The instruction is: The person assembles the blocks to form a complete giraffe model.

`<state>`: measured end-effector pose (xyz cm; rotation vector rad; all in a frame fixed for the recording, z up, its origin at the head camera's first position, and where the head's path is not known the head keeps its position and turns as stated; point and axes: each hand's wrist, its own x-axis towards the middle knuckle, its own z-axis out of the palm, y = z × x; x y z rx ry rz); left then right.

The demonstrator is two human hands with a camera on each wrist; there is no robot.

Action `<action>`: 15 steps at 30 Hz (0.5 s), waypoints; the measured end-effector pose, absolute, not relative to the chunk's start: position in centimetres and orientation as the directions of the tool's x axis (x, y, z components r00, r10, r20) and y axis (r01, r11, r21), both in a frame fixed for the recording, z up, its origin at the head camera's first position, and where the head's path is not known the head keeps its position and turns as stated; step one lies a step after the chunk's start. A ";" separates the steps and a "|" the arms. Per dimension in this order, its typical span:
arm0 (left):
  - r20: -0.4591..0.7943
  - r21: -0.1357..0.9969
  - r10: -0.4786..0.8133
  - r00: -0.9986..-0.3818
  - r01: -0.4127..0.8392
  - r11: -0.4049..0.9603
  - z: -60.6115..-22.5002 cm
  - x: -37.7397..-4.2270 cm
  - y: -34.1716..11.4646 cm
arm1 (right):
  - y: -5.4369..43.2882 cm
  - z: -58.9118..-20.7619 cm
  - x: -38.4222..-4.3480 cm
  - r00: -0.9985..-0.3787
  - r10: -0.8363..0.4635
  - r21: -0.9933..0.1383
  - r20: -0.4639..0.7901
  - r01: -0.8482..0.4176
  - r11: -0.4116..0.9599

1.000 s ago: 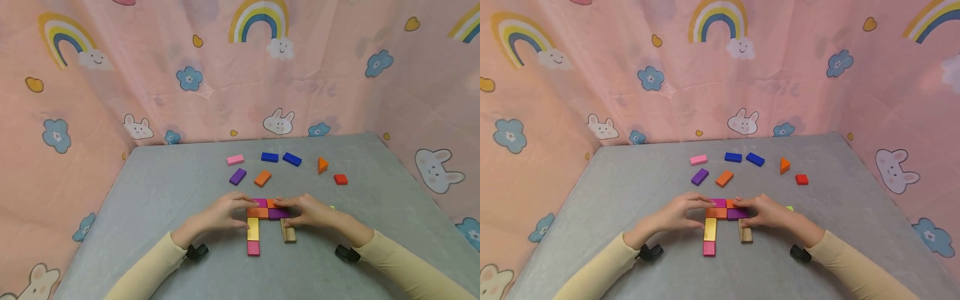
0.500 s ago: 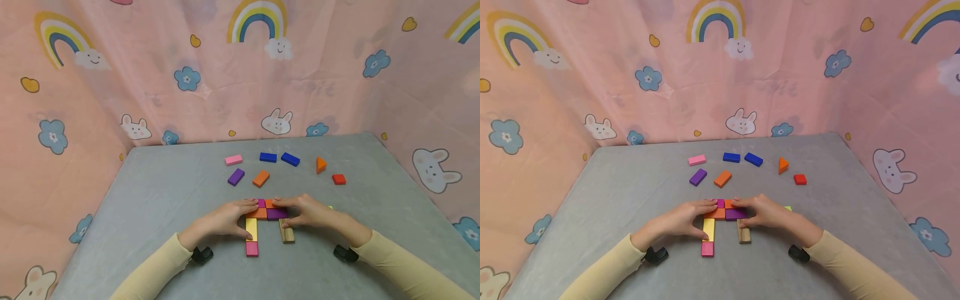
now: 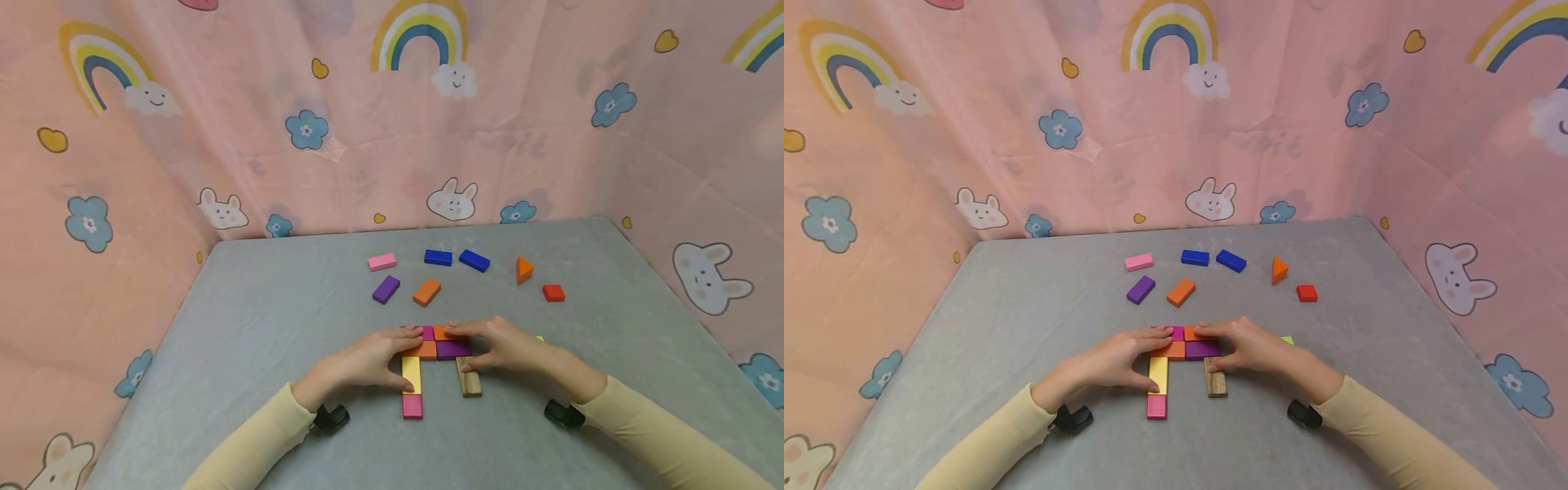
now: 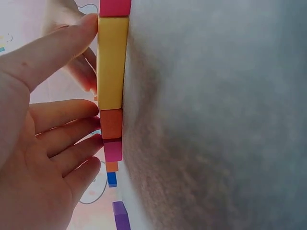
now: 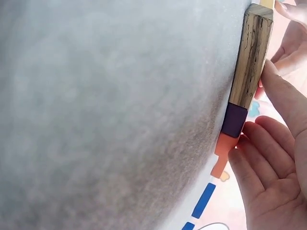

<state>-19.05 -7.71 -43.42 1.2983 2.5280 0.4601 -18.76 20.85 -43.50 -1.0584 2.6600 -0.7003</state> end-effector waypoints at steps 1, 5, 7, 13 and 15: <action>-0.088 0.394 0.820 -0.566 0.736 0.551 -43.4 -19.1 -7.7 | 20.9 -43.5 -18.8 -0.724 -0.690 -0.495 -0.003 -0.598 0.630; -0.088 0.404 0.822 -0.563 0.734 0.546 -43.5 -19.1 -7.7 | 21.0 -43.6 -18.8 -0.719 -0.695 -0.496 0.004 -0.605 0.623; -0.086 0.411 0.824 -0.561 0.733 0.542 -43.5 -19.1 -7.7 | 21.0 -43.6 -18.8 -0.718 -0.696 -0.494 0.006 -0.607 0.622; -0.076 0.421 0.828 -0.556 0.735 0.532 -43.5 -19.0 -7.7 | 21.0 -43.7 -18.7 -0.721 -0.693 -0.488 0.009 -0.608 0.626; -0.076 0.424 0.826 -0.559 0.731 0.534 -43.5 -19.0 -7.8 | 20.9 -43.7 -18.7 -0.725 -0.689 -0.483 0.010 -0.607 0.631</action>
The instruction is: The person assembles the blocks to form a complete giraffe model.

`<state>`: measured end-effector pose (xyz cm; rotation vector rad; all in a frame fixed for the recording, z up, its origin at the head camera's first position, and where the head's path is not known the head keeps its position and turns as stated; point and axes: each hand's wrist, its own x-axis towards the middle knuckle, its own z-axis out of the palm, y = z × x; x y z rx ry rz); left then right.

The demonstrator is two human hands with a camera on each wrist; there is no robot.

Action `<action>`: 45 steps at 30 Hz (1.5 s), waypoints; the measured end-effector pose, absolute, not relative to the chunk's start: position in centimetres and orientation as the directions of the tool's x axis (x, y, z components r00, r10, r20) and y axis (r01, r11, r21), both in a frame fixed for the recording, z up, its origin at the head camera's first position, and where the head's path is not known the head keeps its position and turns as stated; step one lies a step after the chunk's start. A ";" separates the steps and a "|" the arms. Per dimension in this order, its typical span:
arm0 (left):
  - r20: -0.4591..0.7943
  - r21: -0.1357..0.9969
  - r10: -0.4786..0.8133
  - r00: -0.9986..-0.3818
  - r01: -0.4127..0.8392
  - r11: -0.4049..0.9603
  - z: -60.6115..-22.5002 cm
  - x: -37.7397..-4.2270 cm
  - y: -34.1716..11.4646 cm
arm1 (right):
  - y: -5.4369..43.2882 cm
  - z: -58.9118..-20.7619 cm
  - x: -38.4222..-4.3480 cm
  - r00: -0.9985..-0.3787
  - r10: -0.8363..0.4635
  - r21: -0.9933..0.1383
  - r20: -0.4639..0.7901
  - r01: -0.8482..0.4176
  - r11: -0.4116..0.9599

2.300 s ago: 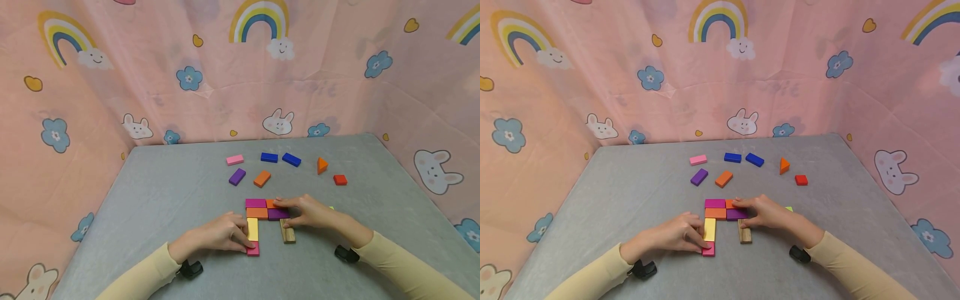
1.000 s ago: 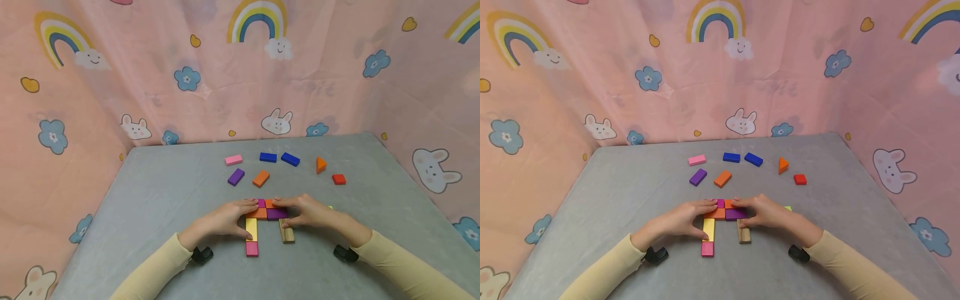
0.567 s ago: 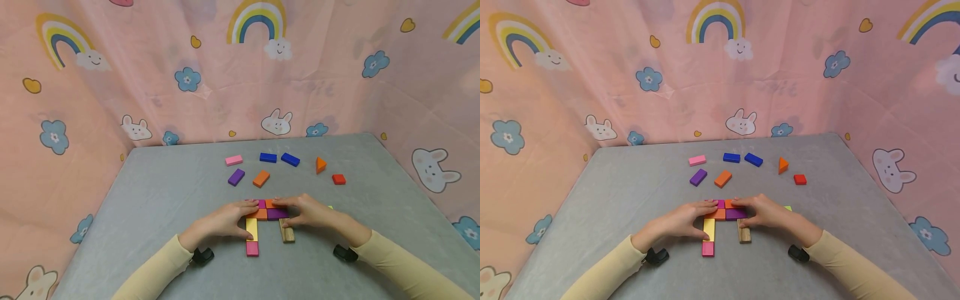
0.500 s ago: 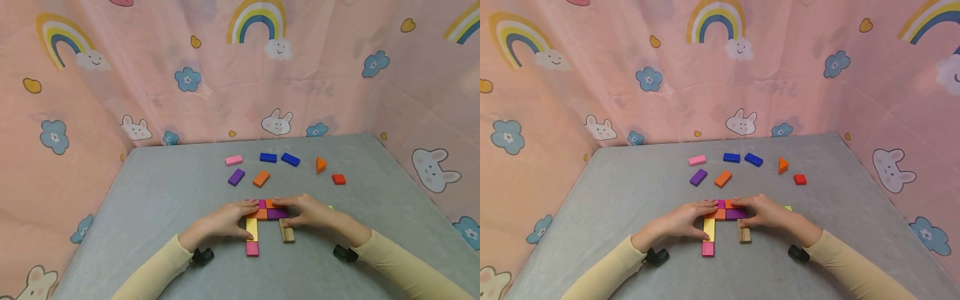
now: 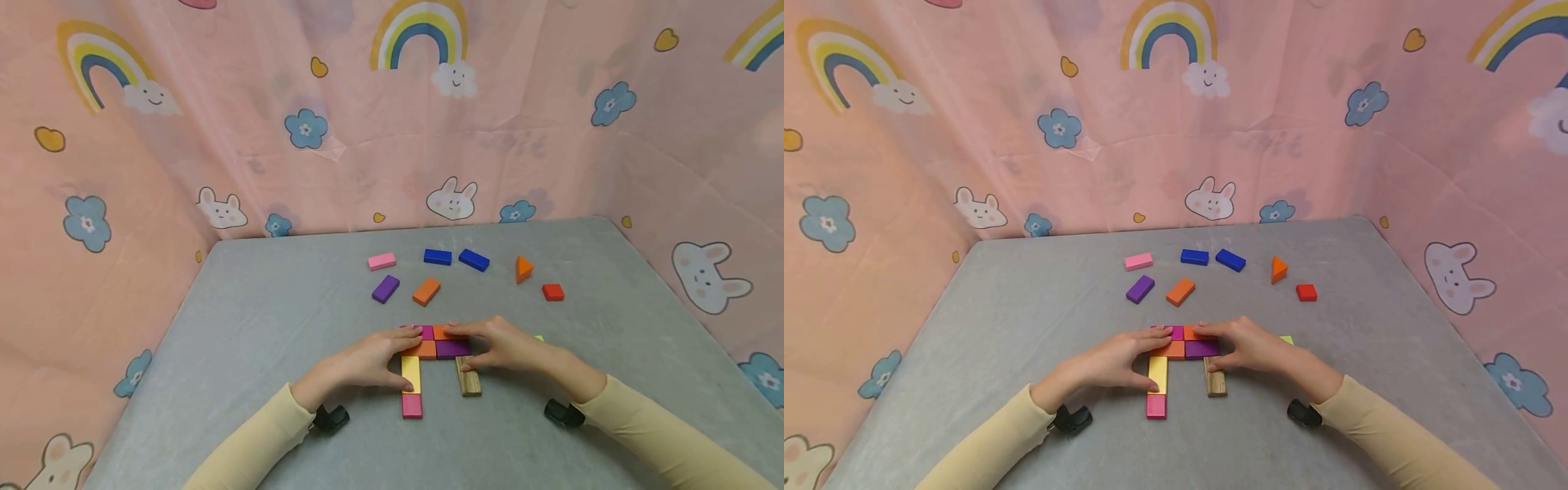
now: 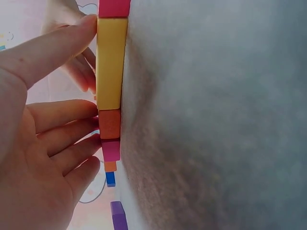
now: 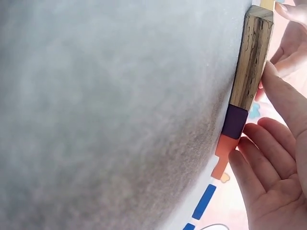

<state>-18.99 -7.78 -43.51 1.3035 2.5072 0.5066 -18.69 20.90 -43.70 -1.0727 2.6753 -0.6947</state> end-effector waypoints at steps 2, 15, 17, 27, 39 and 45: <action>-0.080 0.426 0.824 -0.562 0.728 0.538 -43.5 -19.0 -7.8 | 20.8 -43.7 -18.6 -0.730 -0.683 -0.478 0.007 -0.603 0.639; -0.082 0.429 0.818 -0.569 0.721 0.544 -43.5 -18.9 -7.7 | 25.4 -41.8 -18.8 -0.774 -0.580 -0.439 0.255 -0.627 0.644; -0.079 0.428 0.816 -0.573 0.720 0.547 -43.4 -18.9 -7.8 | 27.0 -41.7 -18.8 -0.785 -0.563 -0.450 0.258 -0.613 0.649; -0.070 0.424 0.813 -0.579 0.720 0.549 -43.4 -18.9 -7.9 | 32.3 -43.2 -17.7 -0.826 -0.535 -0.533 0.177 -0.537 0.654; -0.060 0.435 0.815 -0.576 0.720 0.541 -43.9 -19.1 -7.9 | 33.4 -44.3 -17.2 -0.819 -0.547 -0.521 0.172 -0.547 0.655; -0.054 0.438 0.821 -0.569 0.725 0.531 -44.0 -19.3 -7.9 | 33.5 -44.5 -17.3 -0.825 -0.541 -0.555 0.162 -0.529 0.642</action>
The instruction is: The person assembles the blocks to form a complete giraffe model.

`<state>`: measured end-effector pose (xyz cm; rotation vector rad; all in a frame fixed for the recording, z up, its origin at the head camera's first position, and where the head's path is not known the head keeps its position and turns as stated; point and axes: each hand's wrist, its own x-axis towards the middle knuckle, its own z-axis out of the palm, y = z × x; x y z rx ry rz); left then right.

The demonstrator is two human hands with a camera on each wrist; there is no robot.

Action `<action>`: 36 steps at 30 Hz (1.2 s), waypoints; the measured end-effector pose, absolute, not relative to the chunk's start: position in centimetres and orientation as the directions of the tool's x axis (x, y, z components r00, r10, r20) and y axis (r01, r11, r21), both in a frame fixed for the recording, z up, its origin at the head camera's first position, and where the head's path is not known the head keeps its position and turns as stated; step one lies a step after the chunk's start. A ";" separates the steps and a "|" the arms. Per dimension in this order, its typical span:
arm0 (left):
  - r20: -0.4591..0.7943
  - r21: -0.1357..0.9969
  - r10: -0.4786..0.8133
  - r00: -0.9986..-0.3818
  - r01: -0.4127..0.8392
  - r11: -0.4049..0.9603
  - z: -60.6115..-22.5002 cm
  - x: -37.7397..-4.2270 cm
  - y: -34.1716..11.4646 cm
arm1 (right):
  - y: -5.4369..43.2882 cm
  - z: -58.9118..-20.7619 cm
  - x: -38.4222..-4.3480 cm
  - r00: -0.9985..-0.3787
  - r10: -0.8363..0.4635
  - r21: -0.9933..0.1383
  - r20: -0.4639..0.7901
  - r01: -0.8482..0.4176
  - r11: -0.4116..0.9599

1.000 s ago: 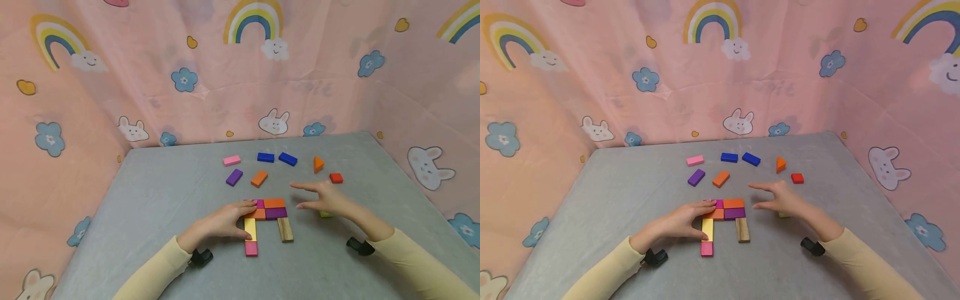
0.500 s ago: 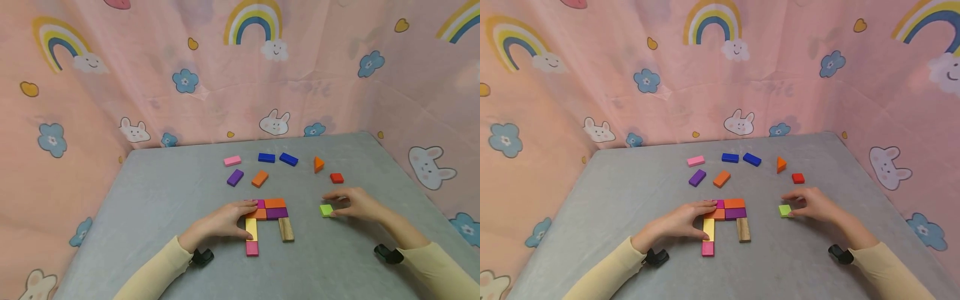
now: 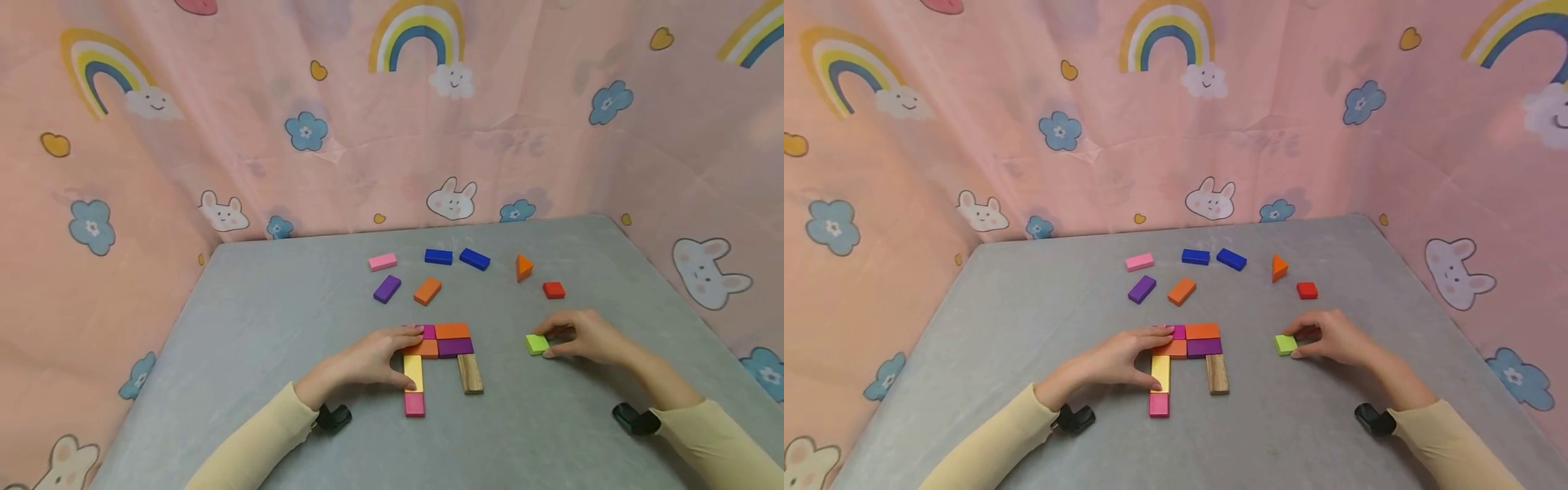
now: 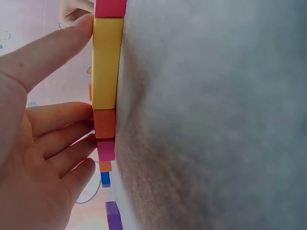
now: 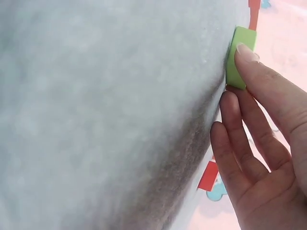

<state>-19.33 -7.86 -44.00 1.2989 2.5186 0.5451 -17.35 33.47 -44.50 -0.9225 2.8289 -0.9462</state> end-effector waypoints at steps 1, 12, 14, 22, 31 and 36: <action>-0.052 0.437 0.822 -0.567 0.727 0.530 -44.0 -19.4 -7.8 | 33.5 -44.5 -17.4 -0.830 -0.536 -0.556 0.153 -0.521 0.648; -0.060 0.433 0.831 -0.554 0.736 0.521 -43.9 -19.5 -7.2 | 32.5 -42.7 -16.7 -0.872 -0.476 -0.499 0.113 -0.464 0.732; -0.062 0.434 0.830 -0.555 0.734 0.523 -43.9 -19.5 -7.3 | 31.6 -42.3 -16.6 -0.864 -0.489 -0.498 0.120 -0.478 0.724; -0.062 0.439 0.825 -0.561 0.727 0.528 -43.9 -19.4 -7.5 | 28.4 -41.9 -16.1 -0.782 -0.583 -0.473 0.221 -0.609 0.637; -0.064 0.445 0.819 -0.571 0.718 0.535 -43.9 -19.4 -7.7 | 25.3 -42.2 -15.4 -0.719 -0.669 -0.529 0.188 -0.648 0.548; -0.062 0.444 0.817 -0.573 0.717 0.537 -43.9 -19.3 -7.7 | 24.1 -42.6 -14.9 -0.714 -0.686 -0.564 0.144 -0.629 0.536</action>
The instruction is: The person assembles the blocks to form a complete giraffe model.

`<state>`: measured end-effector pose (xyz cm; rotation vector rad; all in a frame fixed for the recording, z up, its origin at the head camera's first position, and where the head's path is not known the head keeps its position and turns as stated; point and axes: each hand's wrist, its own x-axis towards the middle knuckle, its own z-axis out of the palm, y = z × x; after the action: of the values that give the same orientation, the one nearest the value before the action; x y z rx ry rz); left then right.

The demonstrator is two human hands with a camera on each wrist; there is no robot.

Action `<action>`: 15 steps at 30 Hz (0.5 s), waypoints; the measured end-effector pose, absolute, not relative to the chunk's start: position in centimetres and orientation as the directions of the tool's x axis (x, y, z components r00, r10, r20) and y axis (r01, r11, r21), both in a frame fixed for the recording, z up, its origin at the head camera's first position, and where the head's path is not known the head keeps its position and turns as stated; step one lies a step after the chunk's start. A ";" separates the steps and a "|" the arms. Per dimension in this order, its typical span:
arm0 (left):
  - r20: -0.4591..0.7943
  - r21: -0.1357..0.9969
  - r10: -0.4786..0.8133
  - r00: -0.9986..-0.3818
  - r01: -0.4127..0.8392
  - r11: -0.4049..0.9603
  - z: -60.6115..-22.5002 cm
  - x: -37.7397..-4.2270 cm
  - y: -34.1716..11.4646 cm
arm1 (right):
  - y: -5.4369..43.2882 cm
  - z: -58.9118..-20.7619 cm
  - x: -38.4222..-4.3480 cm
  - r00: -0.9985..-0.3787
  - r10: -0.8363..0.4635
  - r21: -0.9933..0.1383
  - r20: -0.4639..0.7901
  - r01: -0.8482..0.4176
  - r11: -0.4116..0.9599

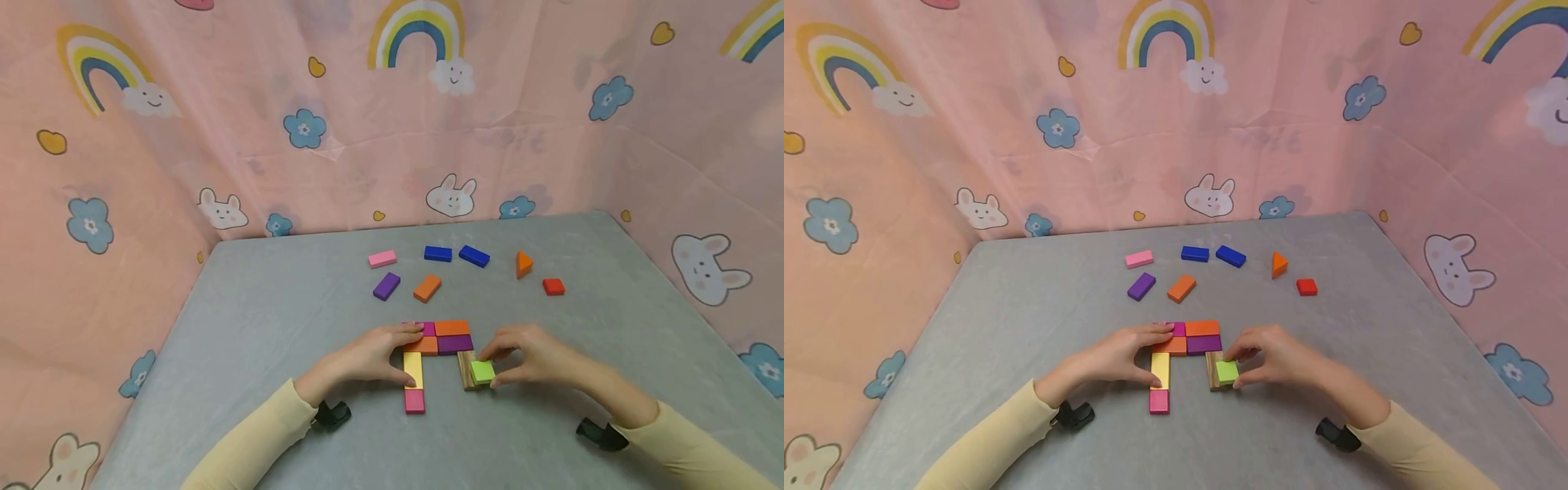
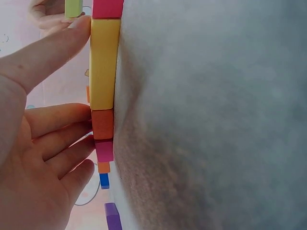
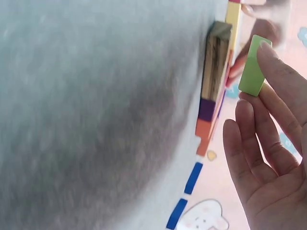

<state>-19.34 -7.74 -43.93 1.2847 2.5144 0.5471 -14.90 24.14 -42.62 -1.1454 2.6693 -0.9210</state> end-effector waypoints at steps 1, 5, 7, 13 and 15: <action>-0.062 0.443 0.817 -0.574 0.717 0.538 -44.0 -19.4 -7.8 | 23.9 -42.7 -14.8 -0.715 -0.687 -0.572 0.130 -0.620 0.537; -0.063 0.439 0.819 -0.571 0.721 0.537 -44.1 -19.4 -7.8 | 23.2 -42.9 -14.5 -0.714 -0.695 -0.594 0.085 -0.597 0.540; -0.066 0.442 0.818 -0.571 0.719 0.537 -44.1 -19.4 -7.8 | 23.0 -43.0 -14.4 -0.710 -0.700 -0.599 0.074 -0.593 0.538; -0.066 0.445 0.817 -0.573 0.716 0.538 -44.0 -19.4 -7.7 | 22.7 -43.2 -14.0 -0.689 -0.723 -0.630 0.048 -0.583 0.514; -0.064 0.441 0.818 -0.571 0.719 0.537 -44.0 -19.4 -7.7 | 22.6 -43.2 -13.9 -0.683 -0.730 -0.642 0.039 -0.576 0.505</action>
<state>-19.43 -7.73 -44.01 1.2873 2.5141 0.5415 -13.91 22.59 -43.23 -1.1108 2.5120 -0.9383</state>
